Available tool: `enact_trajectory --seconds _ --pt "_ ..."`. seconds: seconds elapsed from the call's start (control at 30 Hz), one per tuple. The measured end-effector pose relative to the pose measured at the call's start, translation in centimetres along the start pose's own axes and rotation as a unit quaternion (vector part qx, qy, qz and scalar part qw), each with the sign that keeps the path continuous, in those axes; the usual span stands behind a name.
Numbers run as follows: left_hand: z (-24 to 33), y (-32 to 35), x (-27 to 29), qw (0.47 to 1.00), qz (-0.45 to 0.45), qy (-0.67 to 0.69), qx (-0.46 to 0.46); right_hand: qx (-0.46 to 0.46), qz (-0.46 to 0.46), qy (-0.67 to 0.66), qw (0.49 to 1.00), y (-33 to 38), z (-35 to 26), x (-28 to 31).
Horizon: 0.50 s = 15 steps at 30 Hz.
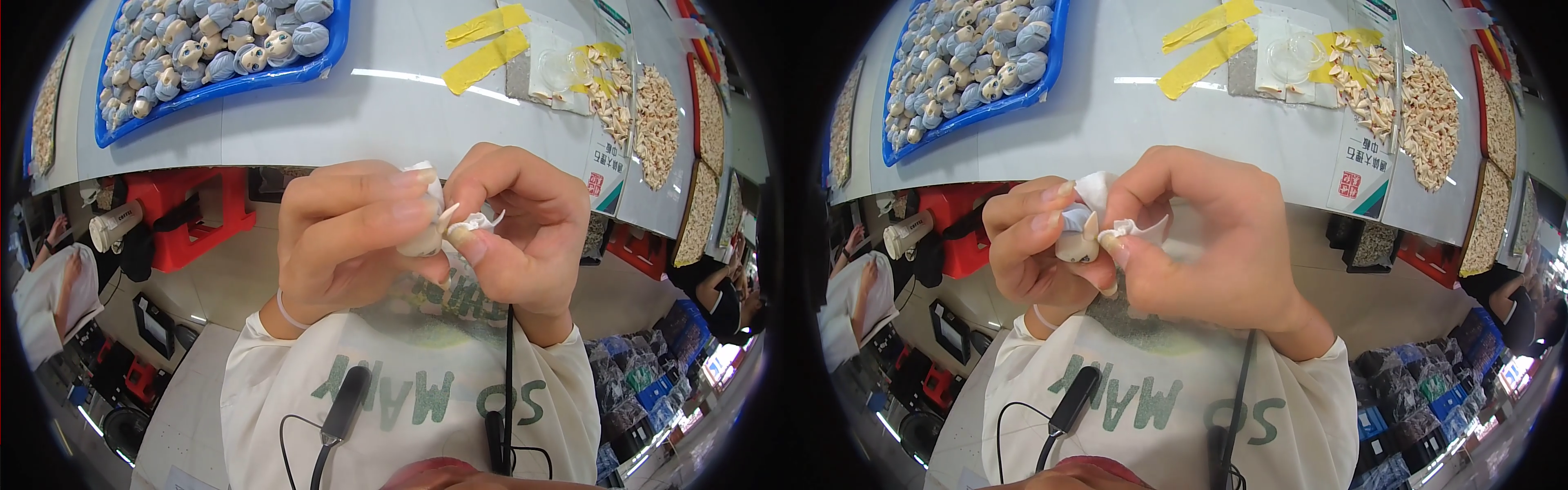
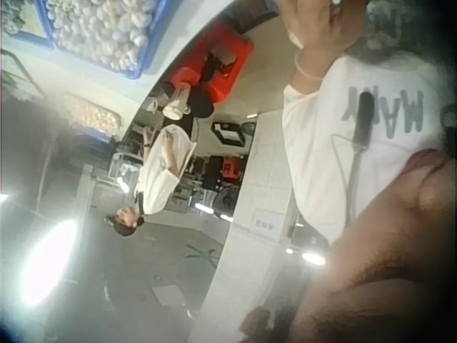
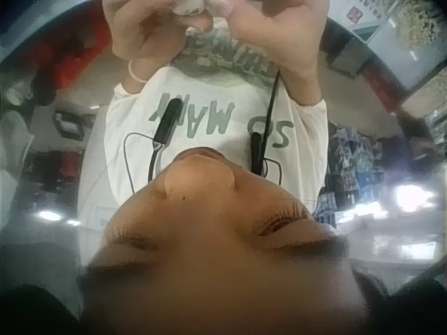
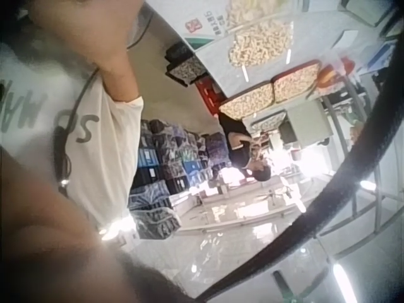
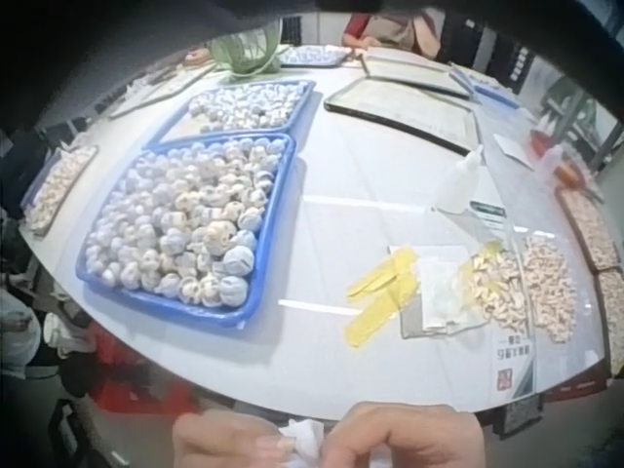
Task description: The person assembles small plastic toy figurines by hand, attaching figurine heads to figurine bodies and applying small decorative pieces.
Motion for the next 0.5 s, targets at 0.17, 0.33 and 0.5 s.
enact_trajectory --seconds 0.17,0.33,0.5 --pt "-0.4 0.4 0.5 1.0 0.026 0.017 0.007 0.032 0.024 -0.084 0.996 0.3 0.3 1.1" --pt "-1.4 0.7 0.2 0.958 0.096 0.244 0.113 0.044 0.021 -0.168 0.985 0.0 -0.1 1.0" --pt "-1.6 1.2 -0.1 0.953 0.11 0.255 0.123 0.014 -0.006 -0.089 0.996 -0.1 0.0 0.0"
Point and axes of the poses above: each hand's wrist, its own y-axis away from the middle knuckle, its own x-axis out of the back of the hand, z = x × y, the point moved 3 cm from there along -y, towards the middle knuckle
